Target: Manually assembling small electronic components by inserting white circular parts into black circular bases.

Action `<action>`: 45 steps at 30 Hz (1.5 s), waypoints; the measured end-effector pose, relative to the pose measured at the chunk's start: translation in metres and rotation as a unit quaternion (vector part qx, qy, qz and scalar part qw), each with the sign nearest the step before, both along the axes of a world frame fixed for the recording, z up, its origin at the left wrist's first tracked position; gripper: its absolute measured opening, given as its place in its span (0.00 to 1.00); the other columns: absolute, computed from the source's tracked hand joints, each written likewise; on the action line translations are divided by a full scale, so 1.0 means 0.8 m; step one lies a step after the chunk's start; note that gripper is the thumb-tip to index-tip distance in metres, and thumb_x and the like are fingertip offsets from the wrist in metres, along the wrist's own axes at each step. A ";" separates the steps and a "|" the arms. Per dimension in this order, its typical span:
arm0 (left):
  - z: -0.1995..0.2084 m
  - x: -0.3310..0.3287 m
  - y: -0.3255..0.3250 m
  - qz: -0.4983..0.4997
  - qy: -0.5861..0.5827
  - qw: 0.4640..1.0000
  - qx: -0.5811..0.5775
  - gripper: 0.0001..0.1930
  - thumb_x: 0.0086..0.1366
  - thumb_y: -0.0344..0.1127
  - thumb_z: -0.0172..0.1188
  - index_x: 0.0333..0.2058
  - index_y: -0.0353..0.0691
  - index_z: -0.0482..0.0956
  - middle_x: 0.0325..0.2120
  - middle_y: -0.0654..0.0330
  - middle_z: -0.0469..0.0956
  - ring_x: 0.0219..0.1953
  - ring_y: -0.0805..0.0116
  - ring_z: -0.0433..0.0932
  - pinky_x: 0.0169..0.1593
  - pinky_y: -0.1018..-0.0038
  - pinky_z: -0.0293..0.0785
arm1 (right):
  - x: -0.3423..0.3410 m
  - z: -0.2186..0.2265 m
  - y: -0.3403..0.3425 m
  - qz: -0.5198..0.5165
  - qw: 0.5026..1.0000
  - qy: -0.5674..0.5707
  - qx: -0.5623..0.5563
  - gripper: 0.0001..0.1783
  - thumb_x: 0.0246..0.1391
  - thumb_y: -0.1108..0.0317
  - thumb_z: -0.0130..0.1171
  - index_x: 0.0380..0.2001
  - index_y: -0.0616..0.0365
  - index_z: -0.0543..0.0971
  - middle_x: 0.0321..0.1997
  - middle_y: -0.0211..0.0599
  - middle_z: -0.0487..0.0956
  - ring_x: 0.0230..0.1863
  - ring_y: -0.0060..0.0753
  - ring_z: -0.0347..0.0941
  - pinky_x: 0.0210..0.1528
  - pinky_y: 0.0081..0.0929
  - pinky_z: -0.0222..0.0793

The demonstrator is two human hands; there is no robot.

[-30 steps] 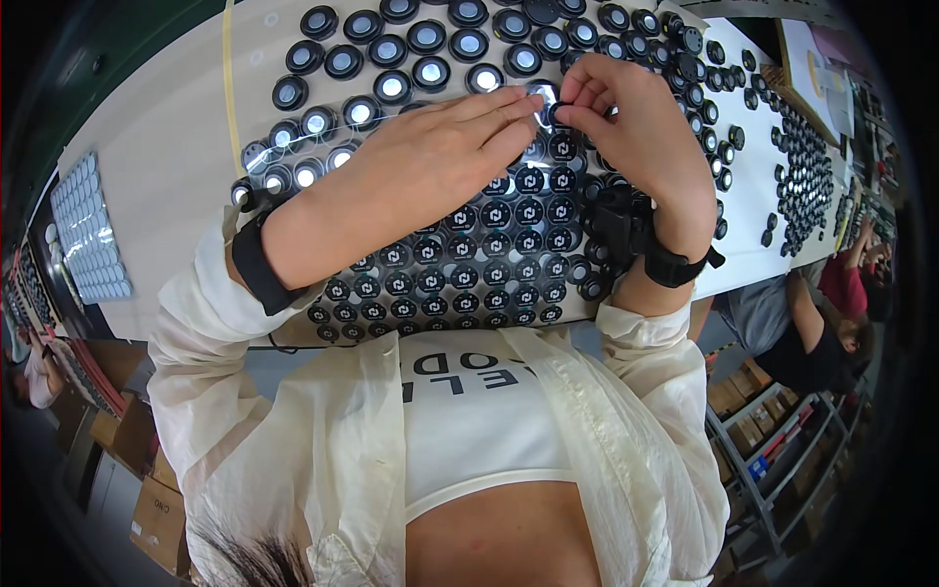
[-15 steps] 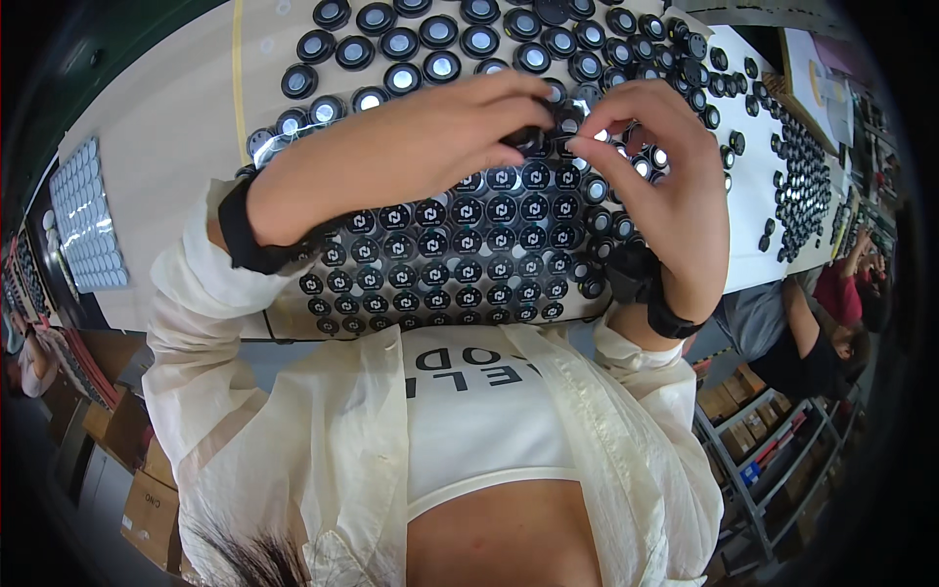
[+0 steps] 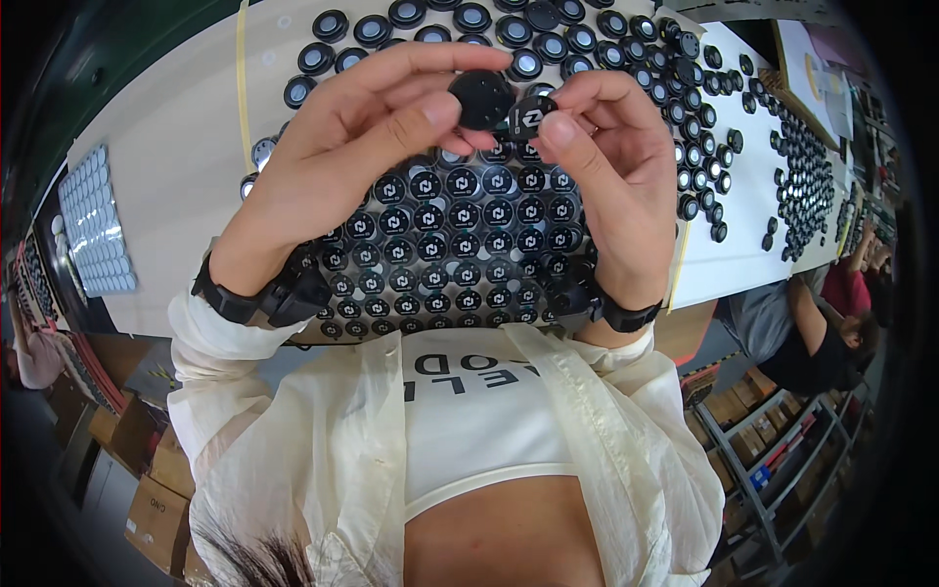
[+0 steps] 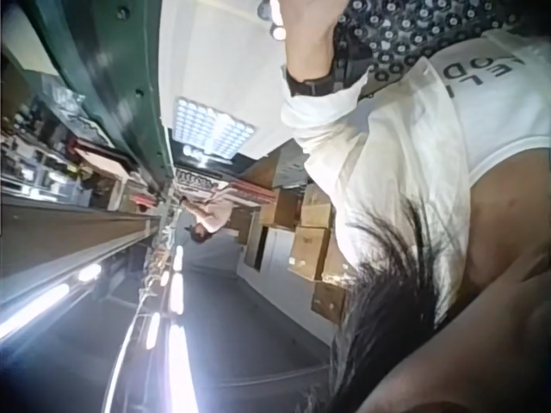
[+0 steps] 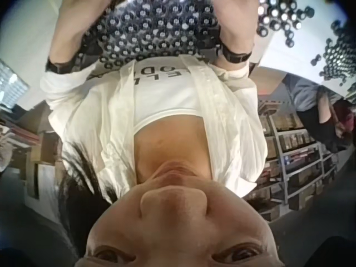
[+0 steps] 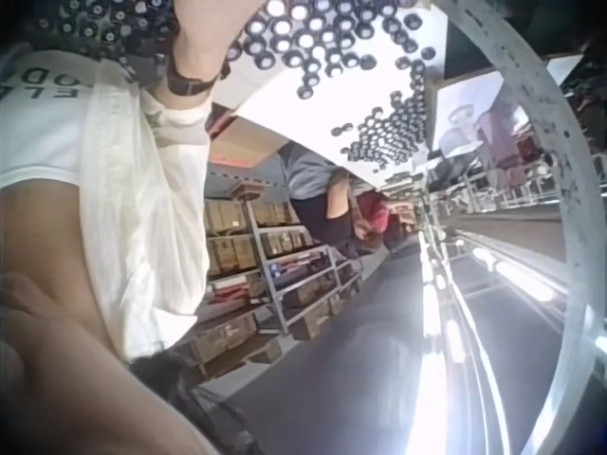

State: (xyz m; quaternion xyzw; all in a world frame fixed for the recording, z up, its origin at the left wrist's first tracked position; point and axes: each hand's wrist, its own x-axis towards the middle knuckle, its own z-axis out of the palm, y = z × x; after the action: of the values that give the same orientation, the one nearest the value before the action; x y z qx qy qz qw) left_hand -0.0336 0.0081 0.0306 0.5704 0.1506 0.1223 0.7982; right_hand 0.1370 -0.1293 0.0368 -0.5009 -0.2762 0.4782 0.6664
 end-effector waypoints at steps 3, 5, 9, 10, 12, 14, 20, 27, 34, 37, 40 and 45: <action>-0.001 0.001 -0.006 0.027 -0.006 0.999 0.032 0.22 0.70 0.27 0.54 0.61 0.31 0.65 0.55 0.53 0.74 0.52 0.69 0.76 0.55 0.74 0.74 | -0.001 -0.006 0.003 0.007 1.000 -0.018 -0.002 0.12 0.55 0.79 0.64 0.42 0.66 0.76 0.39 0.34 0.79 0.43 0.19 0.74 0.46 0.17 0.72; -0.004 0.002 -0.009 0.043 -0.014 0.998 0.046 0.23 0.67 0.23 0.55 0.61 0.30 0.66 0.55 0.53 0.74 0.53 0.68 0.76 0.56 0.75 0.73 | -0.006 -0.006 0.005 0.006 1.000 -0.025 -0.001 0.12 0.55 0.79 0.64 0.42 0.66 0.76 0.39 0.34 0.79 0.43 0.19 0.75 0.46 0.17 0.72; -0.006 0.003 -0.015 0.079 0.025 0.985 0.151 0.24 0.63 0.19 0.59 0.59 0.29 0.69 0.54 0.51 0.74 0.53 0.69 0.76 0.56 0.74 0.74 | -0.011 -0.003 0.008 -0.003 0.997 -0.068 -0.019 0.10 0.55 0.79 0.63 0.41 0.66 0.77 0.37 0.34 0.80 0.39 0.19 0.76 0.43 0.16 0.73; -0.006 0.003 -0.017 0.089 0.025 0.981 0.172 0.24 0.63 0.19 0.60 0.58 0.29 0.70 0.53 0.51 0.75 0.51 0.69 0.77 0.55 0.74 0.75 | -0.012 -0.003 0.008 -0.011 0.996 -0.083 -0.016 0.10 0.55 0.79 0.63 0.41 0.67 0.77 0.36 0.35 0.81 0.38 0.19 0.77 0.41 0.15 0.73; -0.004 0.003 -0.018 0.097 0.032 0.979 0.174 0.24 0.62 0.20 0.61 0.58 0.30 0.70 0.52 0.50 0.76 0.49 0.70 0.78 0.54 0.75 0.76 | -0.014 -0.002 0.010 -0.021 0.995 -0.101 -0.017 0.11 0.55 0.79 0.64 0.41 0.67 0.78 0.36 0.36 0.81 0.37 0.19 0.77 0.40 0.15 0.73; -0.004 0.003 -0.020 0.104 0.040 0.978 0.177 0.25 0.61 0.20 0.62 0.58 0.30 0.71 0.51 0.50 0.77 0.47 0.70 0.80 0.52 0.75 0.77 | -0.014 -0.001 0.011 -0.031 0.992 -0.119 -0.019 0.11 0.55 0.78 0.64 0.41 0.68 0.78 0.36 0.37 0.82 0.37 0.19 0.78 0.39 0.14 0.73; 0.000 0.002 -0.024 0.108 0.071 0.973 0.191 0.24 0.60 0.20 0.64 0.56 0.36 0.76 0.41 0.59 0.78 0.43 0.71 0.81 0.48 0.78 0.78 | -0.014 -0.005 0.010 -0.033 0.988 -0.148 -0.018 0.10 0.53 0.77 0.66 0.40 0.67 0.81 0.33 0.36 0.83 0.33 0.17 0.77 0.35 0.12 0.70; -0.004 0.002 -0.025 0.116 0.074 0.968 0.211 0.25 0.59 0.20 0.65 0.57 0.38 0.76 0.38 0.62 0.77 0.41 0.71 0.83 0.46 0.79 0.79 | -0.012 -0.014 0.011 -0.046 0.983 -0.176 -0.014 0.08 0.52 0.76 0.68 0.37 0.64 0.83 0.25 0.24 0.78 0.23 0.07 0.63 0.26 0.08 0.56; -0.005 0.003 -0.025 0.112 0.085 0.960 0.241 0.26 0.59 0.21 0.65 0.57 0.43 0.77 0.38 0.62 0.77 0.41 0.73 0.83 0.46 0.79 0.79 | -0.013 -0.014 0.011 -0.048 0.982 -0.181 -0.027 0.06 0.52 0.76 0.68 0.35 0.63 0.85 0.19 0.18 0.72 0.20 0.05 0.59 0.23 0.09 0.55; -0.006 0.003 -0.024 0.101 0.104 0.947 0.285 0.26 0.60 0.22 0.65 0.58 0.44 0.76 0.37 0.63 0.77 0.40 0.74 0.82 0.46 0.79 0.79 | -0.012 -0.015 0.010 -0.046 0.973 -0.226 -0.030 0.06 0.52 0.76 0.67 0.35 0.63 0.85 0.19 0.18 0.72 0.21 0.06 0.61 0.23 0.09 0.57; -0.010 0.004 -0.025 0.092 0.105 0.951 0.276 0.25 0.60 0.22 0.64 0.58 0.43 0.76 0.36 0.63 0.77 0.39 0.75 0.82 0.46 0.80 0.79 | -0.014 -0.014 0.011 -0.037 0.973 -0.226 -0.021 0.06 0.51 0.76 0.68 0.35 0.62 0.86 0.20 0.20 0.73 0.21 0.07 0.63 0.24 0.10 0.58; -0.012 0.006 -0.022 0.101 0.109 0.949 0.277 0.25 0.61 0.22 0.63 0.58 0.43 0.76 0.36 0.62 0.78 0.39 0.76 0.81 0.45 0.81 0.78 | -0.015 -0.017 0.013 -0.074 0.955 -0.286 -0.023 0.08 0.49 0.74 0.69 0.35 0.61 0.86 0.24 0.26 0.77 0.23 0.10 0.66 0.24 0.11 0.61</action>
State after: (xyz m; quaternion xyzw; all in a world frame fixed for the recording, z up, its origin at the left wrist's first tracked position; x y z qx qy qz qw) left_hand -0.0291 -0.0097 0.0212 0.7608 0.2535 0.1769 0.5707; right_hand 0.1248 -0.1188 0.0230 -0.6514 -0.4059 0.2703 0.5812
